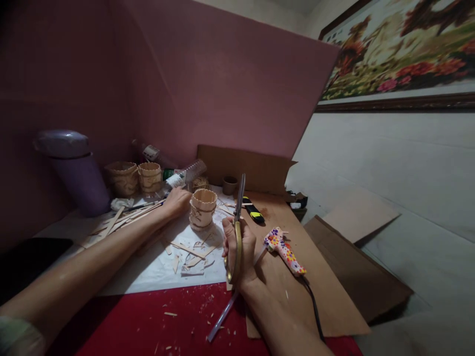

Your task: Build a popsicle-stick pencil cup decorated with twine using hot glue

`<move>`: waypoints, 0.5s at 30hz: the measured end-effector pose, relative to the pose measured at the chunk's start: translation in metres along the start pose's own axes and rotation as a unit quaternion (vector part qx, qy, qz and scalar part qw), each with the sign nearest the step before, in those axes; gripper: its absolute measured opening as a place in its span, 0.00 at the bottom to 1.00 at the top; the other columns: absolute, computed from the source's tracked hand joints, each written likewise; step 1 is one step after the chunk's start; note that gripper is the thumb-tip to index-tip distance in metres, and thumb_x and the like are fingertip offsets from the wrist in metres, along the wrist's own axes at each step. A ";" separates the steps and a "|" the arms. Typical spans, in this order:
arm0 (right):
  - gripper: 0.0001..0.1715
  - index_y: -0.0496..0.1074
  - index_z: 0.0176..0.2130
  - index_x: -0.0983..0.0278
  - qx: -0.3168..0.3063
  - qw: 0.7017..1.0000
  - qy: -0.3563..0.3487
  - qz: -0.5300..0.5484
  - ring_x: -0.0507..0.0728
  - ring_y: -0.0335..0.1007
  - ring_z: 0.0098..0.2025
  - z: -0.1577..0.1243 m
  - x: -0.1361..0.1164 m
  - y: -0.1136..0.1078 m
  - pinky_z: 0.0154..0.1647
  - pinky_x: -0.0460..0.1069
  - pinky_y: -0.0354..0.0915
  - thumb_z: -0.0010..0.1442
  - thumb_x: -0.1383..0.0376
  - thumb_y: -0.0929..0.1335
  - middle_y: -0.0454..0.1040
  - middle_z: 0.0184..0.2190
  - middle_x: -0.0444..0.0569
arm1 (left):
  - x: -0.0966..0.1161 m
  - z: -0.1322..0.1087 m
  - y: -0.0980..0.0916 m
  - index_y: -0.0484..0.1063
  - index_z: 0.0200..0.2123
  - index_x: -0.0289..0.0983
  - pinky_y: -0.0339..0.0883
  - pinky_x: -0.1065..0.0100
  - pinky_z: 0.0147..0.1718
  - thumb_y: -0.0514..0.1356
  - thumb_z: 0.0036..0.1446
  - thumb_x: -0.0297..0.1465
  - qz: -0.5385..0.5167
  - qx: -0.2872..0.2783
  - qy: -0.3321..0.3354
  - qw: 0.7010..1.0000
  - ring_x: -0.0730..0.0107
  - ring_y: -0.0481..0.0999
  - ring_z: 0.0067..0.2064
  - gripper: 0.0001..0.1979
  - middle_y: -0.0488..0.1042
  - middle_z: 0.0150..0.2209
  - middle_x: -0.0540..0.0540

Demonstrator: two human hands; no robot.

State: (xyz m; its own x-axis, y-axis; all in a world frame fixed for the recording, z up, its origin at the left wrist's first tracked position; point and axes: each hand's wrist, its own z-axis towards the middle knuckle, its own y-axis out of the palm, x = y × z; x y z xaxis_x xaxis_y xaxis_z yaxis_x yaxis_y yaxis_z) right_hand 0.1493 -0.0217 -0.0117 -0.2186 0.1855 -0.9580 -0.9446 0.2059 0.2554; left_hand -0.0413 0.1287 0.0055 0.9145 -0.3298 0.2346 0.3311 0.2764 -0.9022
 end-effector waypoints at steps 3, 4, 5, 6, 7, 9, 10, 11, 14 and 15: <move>0.29 0.67 0.39 0.60 0.000 1.000 -0.010 -0.002 0.46 0.51 0.13 -0.001 -0.001 0.001 0.10 0.40 0.53 0.50 0.43 0.74 0.58 0.15 0.32 | -0.001 -0.002 -0.010 0.76 0.25 0.37 0.65 0.57 0.45 0.57 0.51 0.24 -0.046 0.046 -0.020 0.998 0.50 0.74 0.46 0.08 0.79 0.33 0.35; 0.29 0.67 0.38 0.61 0.002 1.000 -0.016 -0.005 0.46 0.51 0.13 -0.001 -0.001 0.001 0.10 0.40 0.53 0.50 0.43 0.74 0.58 0.15 0.32 | 0.000 -0.004 -0.015 0.76 0.27 0.37 0.65 0.59 0.44 0.57 0.52 0.25 -0.065 0.062 -0.029 0.996 0.51 0.75 0.46 0.08 0.79 0.34 0.36; 0.29 0.67 0.38 0.61 0.004 1.000 -0.023 -0.008 0.46 0.52 0.14 -0.001 -0.001 0.001 0.10 0.40 0.53 0.50 0.43 0.74 0.58 0.15 0.32 | 0.000 -0.006 -0.020 0.76 0.29 0.38 0.66 0.60 0.42 0.56 0.53 0.26 -0.087 0.076 -0.039 0.993 0.54 0.75 0.44 0.08 0.79 0.34 0.38; 0.29 0.67 0.38 0.61 0.004 1.000 -0.027 -0.009 0.46 0.52 0.14 -0.001 -0.001 0.002 0.11 0.40 0.54 0.50 0.43 0.74 0.58 0.15 0.32 | 0.001 -0.010 -0.025 0.76 0.31 0.38 0.67 0.62 0.40 0.56 0.54 0.27 -0.109 0.087 -0.049 0.989 0.56 0.76 0.42 0.08 0.80 0.34 0.40; 0.29 0.68 0.39 0.61 0.003 1.000 -0.028 -0.008 0.46 0.52 0.14 -0.001 -0.001 0.002 0.11 0.40 0.54 0.50 0.43 0.74 0.59 0.15 0.32 | 0.003 -0.015 -0.029 0.76 0.32 0.38 0.67 0.64 0.38 0.56 0.55 0.28 -0.128 0.096 -0.058 0.985 0.59 0.77 0.39 0.08 0.80 0.33 0.41; 0.29 0.68 0.39 0.62 -0.005 1.000 -0.030 -0.008 0.46 0.52 0.13 -0.001 -0.002 0.002 0.11 0.41 0.53 0.50 0.44 0.74 0.59 0.15 0.32 | 0.007 -0.029 -0.035 0.75 0.32 0.37 0.67 0.66 0.33 0.56 0.56 0.31 -0.191 0.111 -0.077 0.972 0.63 0.77 0.33 0.07 0.79 0.30 0.42; 0.29 0.68 0.39 0.62 -0.008 0.999 -0.029 -0.010 0.46 0.52 0.13 0.000 -0.002 0.002 0.11 0.41 0.53 0.50 0.44 0.74 0.59 0.15 0.33 | 0.011 -0.037 -0.037 0.74 0.32 0.36 0.67 0.67 0.30 0.57 0.56 0.33 -0.237 0.117 -0.086 0.961 0.65 0.77 0.31 0.08 0.79 0.29 0.43; 0.29 0.68 0.39 0.62 -0.012 0.999 -0.028 -0.013 0.46 0.53 0.13 0.000 -0.003 0.002 0.10 0.41 0.53 0.50 0.44 0.74 0.60 0.15 0.33 | 0.015 -0.046 -0.039 0.74 0.31 0.35 0.65 0.68 0.28 0.62 0.53 0.36 -0.361 0.128 -0.109 0.917 0.65 0.76 0.29 0.09 0.79 0.28 0.42; 0.30 0.69 0.39 0.62 -0.020 0.999 -0.028 -0.021 0.46 0.53 0.13 0.001 -0.005 0.002 0.10 0.41 0.53 0.49 0.43 0.74 0.61 0.16 0.33 | 0.028 -0.071 -0.044 0.75 0.27 0.33 0.63 0.69 0.25 0.72 0.37 0.35 -0.593 0.099 -0.173 0.780 0.69 0.73 0.25 0.15 0.78 0.25 0.43; 0.30 0.69 0.39 0.62 -0.023 0.999 -0.029 -0.025 0.46 0.53 0.13 0.001 -0.006 0.002 0.10 0.41 0.54 0.49 0.43 0.74 0.61 0.16 0.34 | 0.033 -0.078 -0.045 0.75 0.26 0.33 0.64 0.70 0.25 0.73 0.35 0.34 -0.629 0.080 -0.187 0.750 0.71 0.72 0.25 0.15 0.79 0.26 0.42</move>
State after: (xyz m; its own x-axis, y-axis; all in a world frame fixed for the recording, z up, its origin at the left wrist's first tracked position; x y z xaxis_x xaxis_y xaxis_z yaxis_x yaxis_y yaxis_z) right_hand 0.1493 -0.0213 -0.0057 -0.1569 0.2315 -0.9601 -0.9648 0.1718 0.1990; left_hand -0.0445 0.0351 0.0259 -0.1539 -0.1519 0.9763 0.9833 0.0739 0.1665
